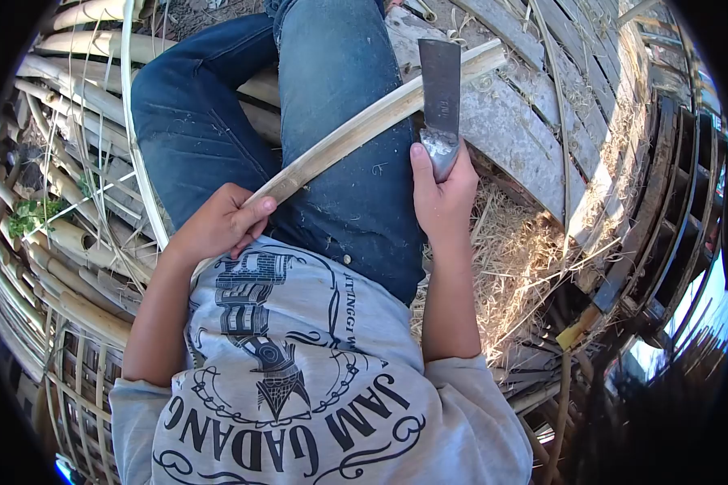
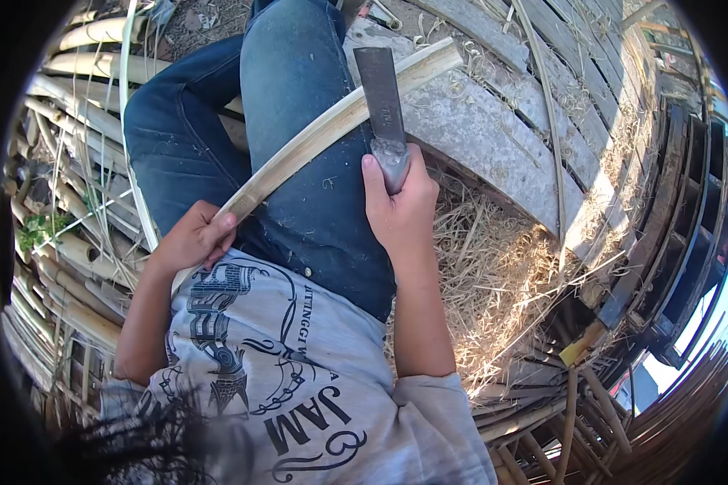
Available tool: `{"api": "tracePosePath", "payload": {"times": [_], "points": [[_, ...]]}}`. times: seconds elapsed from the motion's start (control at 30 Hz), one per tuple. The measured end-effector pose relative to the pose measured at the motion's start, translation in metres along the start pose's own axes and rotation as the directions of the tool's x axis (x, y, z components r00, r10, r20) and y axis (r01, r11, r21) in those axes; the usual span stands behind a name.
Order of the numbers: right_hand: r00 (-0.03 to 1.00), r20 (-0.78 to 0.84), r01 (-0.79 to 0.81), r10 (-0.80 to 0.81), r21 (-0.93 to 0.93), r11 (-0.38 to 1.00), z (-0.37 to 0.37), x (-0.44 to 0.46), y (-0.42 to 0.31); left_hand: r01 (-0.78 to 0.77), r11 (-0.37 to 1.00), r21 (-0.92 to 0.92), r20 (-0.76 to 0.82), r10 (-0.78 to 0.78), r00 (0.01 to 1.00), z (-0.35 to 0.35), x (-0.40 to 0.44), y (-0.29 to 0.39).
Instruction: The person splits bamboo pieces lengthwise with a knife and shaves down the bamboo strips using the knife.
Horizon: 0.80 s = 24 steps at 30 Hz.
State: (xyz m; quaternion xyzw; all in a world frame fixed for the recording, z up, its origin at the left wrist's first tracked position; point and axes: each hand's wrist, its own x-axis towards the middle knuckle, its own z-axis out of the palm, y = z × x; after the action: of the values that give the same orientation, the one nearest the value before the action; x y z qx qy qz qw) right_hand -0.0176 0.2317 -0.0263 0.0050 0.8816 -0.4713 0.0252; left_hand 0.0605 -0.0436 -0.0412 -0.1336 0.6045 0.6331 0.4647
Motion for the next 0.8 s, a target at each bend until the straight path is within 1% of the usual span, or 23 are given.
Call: {"api": "tracePosePath", "payload": {"times": [0.03, 0.07, 0.1, 0.13, 0.17, 0.2, 0.23, 0.3, 0.33, 0.37, 0.4, 0.43, 0.47, 0.53, 0.57, 0.63, 0.67, 0.7, 0.73, 0.77, 0.8], "points": [[1.0, -0.011, -0.007, 0.007, 0.008, 1.0, 0.002, -0.001, -0.001, 0.011, 0.999, 0.03, -0.068, -0.009, 0.998, 0.002, -0.002, 0.001], [1.0, -0.028, -0.011, 0.011, -0.013, 1.0, 0.003, -0.002, -0.002, -0.04, 0.996, 0.081, -0.087, 0.047, 0.995, 0.002, -0.001, -0.001], [0.999, -0.052, -0.015, 0.013, -0.033, 0.999, 0.002, -0.002, -0.003, -0.04, 0.994, 0.102, -0.079, 0.048, 0.996, 0.003, -0.001, -0.003], [0.997, -0.08, -0.019, 0.017, -0.024, 1.0, 0.001, -0.003, -0.003, -0.06, 0.988, 0.14, -0.121, 0.077, 0.99, 0.006, -0.001, -0.002], [0.998, -0.05, -0.029, 0.027, -0.04, 0.999, -0.002, -0.003, -0.004, -0.082, 0.98, 0.182, -0.16, 0.112, 0.981, 0.009, -0.003, -0.001], [0.997, -0.063, -0.043, 0.04, -0.04, 0.998, -0.005, -0.003, -0.008, -0.061, 0.954, 0.292, -0.202, 0.124, 0.972, 0.015, -0.007, 0.009], [0.994, -0.103, -0.046, 0.043, -0.024, 0.999, -0.005, -0.002, -0.011, -0.036, 0.95, 0.31, -0.184, 0.097, 0.978, 0.014, -0.007, 0.01], [0.986, -0.147, 0.063, -0.073, -0.072, 0.995, -0.004, 0.0, -0.017, -0.038, 0.944, 0.328, -0.184, 0.103, 0.977, 0.012, -0.004, 0.007], [0.979, -0.163, 0.103, -0.122, -0.117, 0.988, -0.001, 0.001, -0.013, -0.032, 0.957, 0.288, -0.139, 0.075, 0.987, 0.009, -0.003, 0.004], [0.974, -0.198, 0.095, -0.112, -0.095, 0.991, 0.002, 0.002, -0.011, -0.019, 0.969, 0.247, -0.096, 0.044, 0.994, 0.005, -0.003, 0.004], [0.962, -0.178, 0.173, -0.206, -0.184, 0.968, 0.003, 0.004, -0.009, 0.006, 0.973, 0.232, -0.078, 0.012, 0.997, 0.005, -0.004, 0.011], [0.944, -0.15, 0.246, -0.294, -0.273, 0.93, 0.003, 0.006, -0.009, 0.015, 0.984, 0.177, -0.038, -0.009, 0.999, 0.001, -0.002, 0.008], [0.939, -0.188, 0.236, -0.288, -0.259, 0.937, 0.003, 0.008, -0.009, 0.065, 0.987, 0.149, -0.003, -0.065, 0.998, -0.001, -0.003, 0.008], [0.941, -0.032, 0.291, -0.337, -0.431, 0.854, 0.0, 0.011, -0.011, 0.146, 0.987, 0.066, 0.094, -0.152, 0.984, -0.003, -0.003, 0.013], [0.94, -0.065, 0.279, -0.336, -0.421, 0.863, -0.001, 0.012, -0.011, 0.18, 0.984, 0.012, 0.155, -0.179, 0.972, -0.005, -0.003, 0.015], [0.96, 0.095, 0.267, -0.264, -0.604, 0.751, -0.002, 0.014, -0.009, 0.267, 0.963, -0.039, 0.189, -0.255, 0.948, -0.003, -0.006, 0.025], [0.951, 0.133, 0.294, -0.278, -0.658, 0.693, -0.005, 0.017, -0.008, 0.279, 0.959, -0.046, 0.182, -0.267, 0.946, -0.004, -0.008, 0.024], [0.954, 0.113, 0.281, -0.277, -0.655, 0.701, -0.007, 0.021, -0.003, 0.291, 0.955, -0.057, 0.179, -0.277, 0.944, -0.004, -0.009, 0.024], [0.943, 0.129, 0.308, -0.308, -0.688, 0.658, -0.01, 0.027, 0.002, 0.293, 0.955, -0.04, 0.177, -0.282, 0.943, -0.005, -0.011, 0.022], [0.93, 0.148, 0.335, -0.337, -0.72, 0.608, -0.013, 0.034, 0.008, 0.287, 0.955, -0.08, 0.202, -0.266, 0.943, -0.005, -0.013, 0.02], [0.948, 0.104, 0.28, -0.302, -0.727, 0.627, -0.02, 0.043, 0.011, 0.279, 0.952, -0.124, 0.227, -0.247, 0.942, -0.005, -0.014, 0.018]]}}
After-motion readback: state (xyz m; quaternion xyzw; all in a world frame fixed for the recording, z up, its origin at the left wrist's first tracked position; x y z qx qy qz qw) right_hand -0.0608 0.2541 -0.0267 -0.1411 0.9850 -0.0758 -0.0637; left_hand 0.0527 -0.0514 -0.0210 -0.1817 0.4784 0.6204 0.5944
